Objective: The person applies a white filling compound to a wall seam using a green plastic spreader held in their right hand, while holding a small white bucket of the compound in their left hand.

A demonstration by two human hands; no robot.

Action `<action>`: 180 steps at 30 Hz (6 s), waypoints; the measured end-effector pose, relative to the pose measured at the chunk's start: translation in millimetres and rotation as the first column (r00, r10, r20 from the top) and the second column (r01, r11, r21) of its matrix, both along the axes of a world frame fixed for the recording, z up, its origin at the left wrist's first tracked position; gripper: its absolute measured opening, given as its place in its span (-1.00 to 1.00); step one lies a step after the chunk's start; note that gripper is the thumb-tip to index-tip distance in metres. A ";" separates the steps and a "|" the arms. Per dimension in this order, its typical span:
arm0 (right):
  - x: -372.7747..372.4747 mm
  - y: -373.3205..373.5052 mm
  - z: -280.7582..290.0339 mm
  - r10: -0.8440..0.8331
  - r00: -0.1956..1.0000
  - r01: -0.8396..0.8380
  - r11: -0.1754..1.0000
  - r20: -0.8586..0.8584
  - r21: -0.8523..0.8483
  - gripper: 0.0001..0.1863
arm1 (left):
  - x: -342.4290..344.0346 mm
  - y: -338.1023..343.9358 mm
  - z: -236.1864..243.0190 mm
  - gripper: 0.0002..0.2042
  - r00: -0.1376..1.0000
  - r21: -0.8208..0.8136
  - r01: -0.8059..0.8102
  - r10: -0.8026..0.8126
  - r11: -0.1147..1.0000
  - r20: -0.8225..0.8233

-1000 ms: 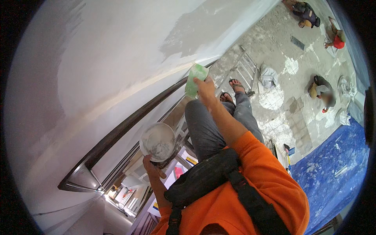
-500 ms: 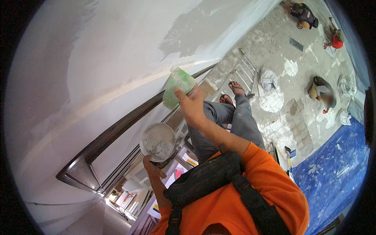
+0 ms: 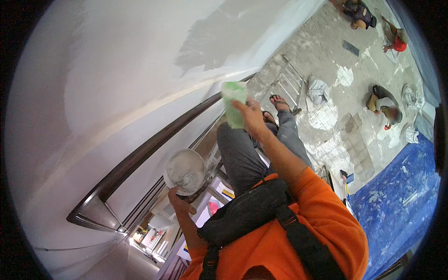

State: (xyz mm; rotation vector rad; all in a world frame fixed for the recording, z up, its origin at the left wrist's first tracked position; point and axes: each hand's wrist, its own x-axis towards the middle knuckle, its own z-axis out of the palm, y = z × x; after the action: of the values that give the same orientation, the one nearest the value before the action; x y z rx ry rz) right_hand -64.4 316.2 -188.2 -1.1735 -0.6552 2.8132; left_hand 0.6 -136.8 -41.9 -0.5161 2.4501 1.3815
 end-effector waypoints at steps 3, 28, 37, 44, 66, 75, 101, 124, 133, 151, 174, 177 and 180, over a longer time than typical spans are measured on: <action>0.4 0.8 -70.6 -0.119 0.990 0.086 0.933 0.073 0.350 -0.70 | -25.6 57.4 20.7 -0.45 0.929 0.047 -0.314 0.297 0.948 0.221; -70.7 -63.4 -83.3 -0.143 0.960 -0.121 0.568 0.242 0.814 -0.48 | -14.8 50.0 31.7 -0.43 0.856 -0.063 -0.461 0.462 0.885 0.230; -28.4 6.7 -100.1 0.218 0.929 -0.346 0.222 0.299 0.912 -0.51 | -23.3 71.0 37.8 -0.31 0.803 -0.039 -0.533 0.520 0.845 0.291; -41.4 3.4 -111.7 0.168 0.930 -0.368 0.425 0.328 0.827 -0.50 | -16.5 50.3 33.5 -0.34 0.858 0.052 -0.469 0.440 0.882 0.266; -102.3 -70.7 -75.3 -0.264 0.908 -0.083 0.647 0.325 0.758 -0.46 | -7.4 13.6 24.3 -0.28 0.813 0.011 -0.516 0.486 0.856 0.321; -26.6 -40.0 -86.6 -0.035 0.942 -0.266 0.536 0.335 0.801 -0.55 | -13.2 58.7 35.5 -0.38 0.788 -0.004 -0.573 0.553 0.819 0.270; -64.8 48.8 -87.2 0.522 0.780 -0.474 0.131 0.346 0.870 -0.38 | -6.6 9.4 23.8 -0.27 0.807 -0.036 -0.542 0.532 0.840 0.255; -71.3 71.1 -109.8 0.596 0.700 -0.556 0.107 0.394 0.824 -0.35 | -26.2 72.2 37.7 -0.28 0.838 -0.008 -0.469 0.448 0.883 0.311; -61.3 74.4 -122.6 0.568 0.795 -0.381 0.194 0.213 0.904 -0.35 | -23.4 67.1 41.3 -0.31 0.830 -0.119 -0.474 0.487 0.873 0.272; -70.7 104.0 -101.4 0.652 0.706 -0.552 0.263 0.275 0.791 -0.45 | -31.0 83.5 43.2 -0.30 0.788 -0.060 -0.513 0.497 0.856 0.364; -82.0 72.6 -97.6 0.617 0.631 -0.641 0.075 0.470 0.763 -0.36 | -14.0 15.8 24.5 -0.20 0.848 0.023 -0.443 0.411 0.896 0.336; -79.7 66.4 -94.2 0.606 0.642 -0.601 0.019 0.469 0.799 -0.38 | -13.7 17.4 23.9 -0.21 0.870 -0.037 -0.401 0.394 0.915 0.296; -70.5 85.1 -111.4 0.614 0.763 -0.395 0.198 0.201 0.897 -0.40 | -21.6 44.4 28.8 -0.23 0.851 -0.063 -0.431 0.429 0.900 0.303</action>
State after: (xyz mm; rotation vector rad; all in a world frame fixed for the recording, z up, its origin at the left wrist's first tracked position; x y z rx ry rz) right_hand -135.0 401.4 -299.6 -0.3999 -2.5273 2.0310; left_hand -21.0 -92.4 -13.1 -1.2435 2.1481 1.3320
